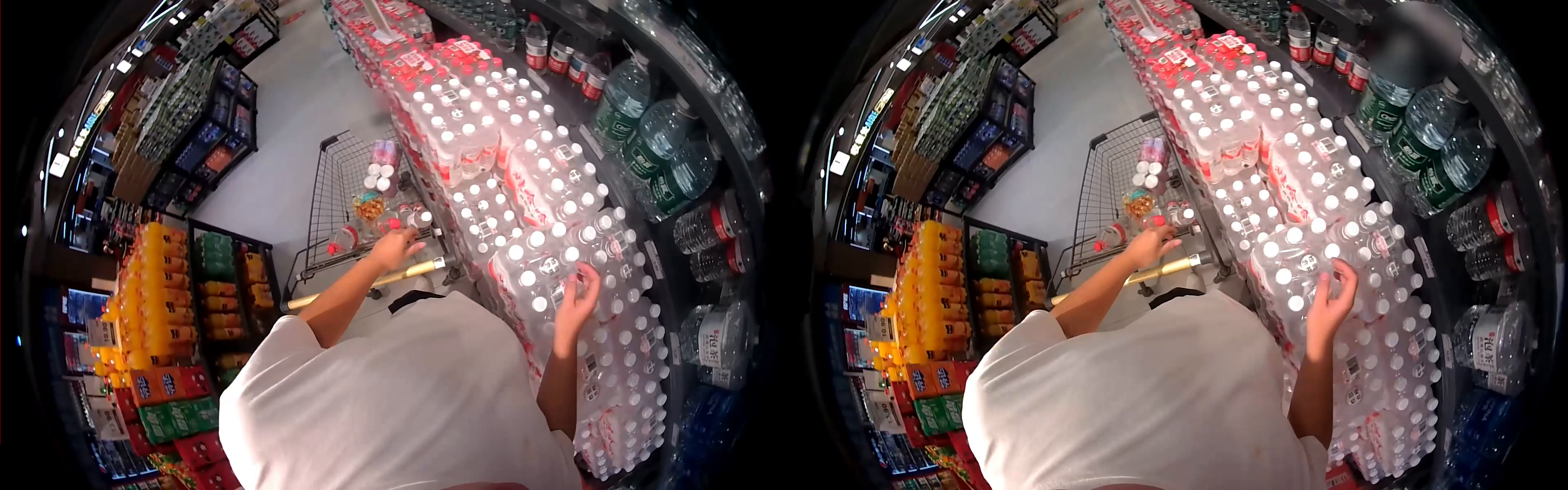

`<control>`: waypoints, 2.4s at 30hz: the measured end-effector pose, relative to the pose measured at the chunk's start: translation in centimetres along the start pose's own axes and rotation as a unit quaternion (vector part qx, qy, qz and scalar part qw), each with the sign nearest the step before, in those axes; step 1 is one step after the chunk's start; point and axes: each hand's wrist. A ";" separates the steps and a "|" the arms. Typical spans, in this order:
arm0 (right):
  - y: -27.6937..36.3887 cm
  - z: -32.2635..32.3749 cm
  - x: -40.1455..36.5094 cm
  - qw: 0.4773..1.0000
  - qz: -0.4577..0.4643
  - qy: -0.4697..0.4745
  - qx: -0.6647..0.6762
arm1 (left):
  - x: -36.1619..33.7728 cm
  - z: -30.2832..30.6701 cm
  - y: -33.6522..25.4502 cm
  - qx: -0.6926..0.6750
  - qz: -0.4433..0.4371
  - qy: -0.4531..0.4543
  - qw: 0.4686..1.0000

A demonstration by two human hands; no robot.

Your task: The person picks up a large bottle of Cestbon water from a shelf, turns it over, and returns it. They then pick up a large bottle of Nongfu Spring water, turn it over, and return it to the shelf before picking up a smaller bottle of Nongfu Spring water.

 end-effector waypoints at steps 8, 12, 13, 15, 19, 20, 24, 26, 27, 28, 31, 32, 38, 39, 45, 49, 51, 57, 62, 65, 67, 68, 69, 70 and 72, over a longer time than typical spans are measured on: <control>-2.0 -6.4 2.0 0.911 0.060 0.131 -0.387 | -4.5 -2.9 -2.6 0.039 0.114 0.041 0.992; -2.5 -7.0 1.6 0.868 0.077 0.156 -0.465 | -4.1 -3.9 -0.6 0.068 -0.015 -0.042 0.997; -2.5 -7.0 1.5 0.869 0.075 0.159 -0.463 | -4.0 -4.0 -0.3 0.055 -0.021 -0.042 0.997; -2.5 -6.9 1.6 0.870 0.071 0.162 -0.460 | -3.5 -3.9 0.1 0.009 -0.046 -0.046 0.998; -2.5 -6.7 1.7 0.876 0.076 0.159 -0.450 | -3.2 -3.1 0.0 -0.088 -0.038 -0.047 0.994; -2.5 -6.7 1.7 0.876 0.079 0.157 -0.448 | -3.3 -3.1 -0.2 -0.104 -0.015 -0.044 0.994; -2.6 -6.9 1.8 0.878 0.073 0.160 -0.446 | -3.4 -2.2 -0.9 -0.146 0.051 -0.020 0.988; -2.3 -6.9 1.7 0.880 0.079 0.157 -0.441 | -3.2 -2.8 -0.3 -0.131 0.036 -0.021 0.990; -2.3 -6.9 1.8 0.881 0.080 0.156 -0.439 | -3.2 -2.7 -0.3 -0.119 0.021 -0.031 0.992; -2.2 -7.0 1.8 0.882 0.082 0.154 -0.439 | -3.3 -2.7 -0.3 -0.117 0.029 -0.024 0.992; -2.6 -7.1 1.9 0.882 0.087 0.145 -0.441 | -3.3 -2.4 -0.4 -0.120 0.048 -0.010 0.992; -2.5 -7.1 1.9 0.880 0.087 0.140 -0.445 | -3.4 -2.2 -0.6 -0.128 0.055 -0.009 0.990; -4.0 -7.3 1.9 0.869 0.075 0.122 -0.474 | -2.2 3.2 0.0 -0.206 -0.069 -0.057 0.974; -3.7 -7.4 1.9 0.871 0.080 0.119 -0.469 | -1.4 3.6 1.3 -0.226 -0.067 -0.082 0.968; -2.3 -8.1 2.1 0.876 0.053 0.115 -0.465 | 5.4 1.3 16.1 -0.268 0.042 -0.224 0.936; -2.3 -8.4 1.7 0.876 0.056 0.098 -0.468 | 7.5 -3.6 27.5 -0.284 0.195 -0.233 0.910; -2.1 -8.4 1.8 0.877 0.069 0.095 -0.466 | 6.4 -5.6 30.2 -0.249 0.264 -0.200 0.910; -1.2 -8.8 1.8 0.870 0.064 0.090 -0.480 | 8.0 -5.5 27.3 -0.307 0.249 -0.012 0.919; -0.3 -9.4 1.8 0.868 0.057 0.086 -0.485 | 9.9 -7.4 28.0 -0.304 0.219 0.027 0.927; -0.5 -9.3 1.8 0.860 0.032 0.094 -0.501 | 9.2 -6.1 26.5 -0.203 0.202 -0.004 0.958; -0.5 -9.4 1.8 0.855 0.020 0.097 -0.509 | 9.2 -7.7 28.5 -0.152 0.175 -0.017 0.972; -0.5 -9.4 1.8 0.853 0.018 0.097 -0.512 | 9.1 -8.4 29.5 -0.149 0.171 -0.012 0.974; -0.5 -9.5 1.7 0.852 0.016 0.097 -0.515 | 9.0 -8.4 30.0 -0.145 0.166 -0.006 0.975; -0.5 -9.5 1.7 0.850 0.016 0.096 -0.517 | 8.9 -8.4 30.4 -0.170 0.166 0.013 0.971; -0.6 -9.5 1.7 0.849 0.017 0.094 -0.520 | 8.8 -8.6 30.9 -0.219 0.165 0.052 0.960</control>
Point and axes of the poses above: each hand's wrist, its own x-axis towards the middle knuckle, its own z-axis out of the back of the hand, y = z × x, and after that the axes turned 7 degrees about y, right-handed
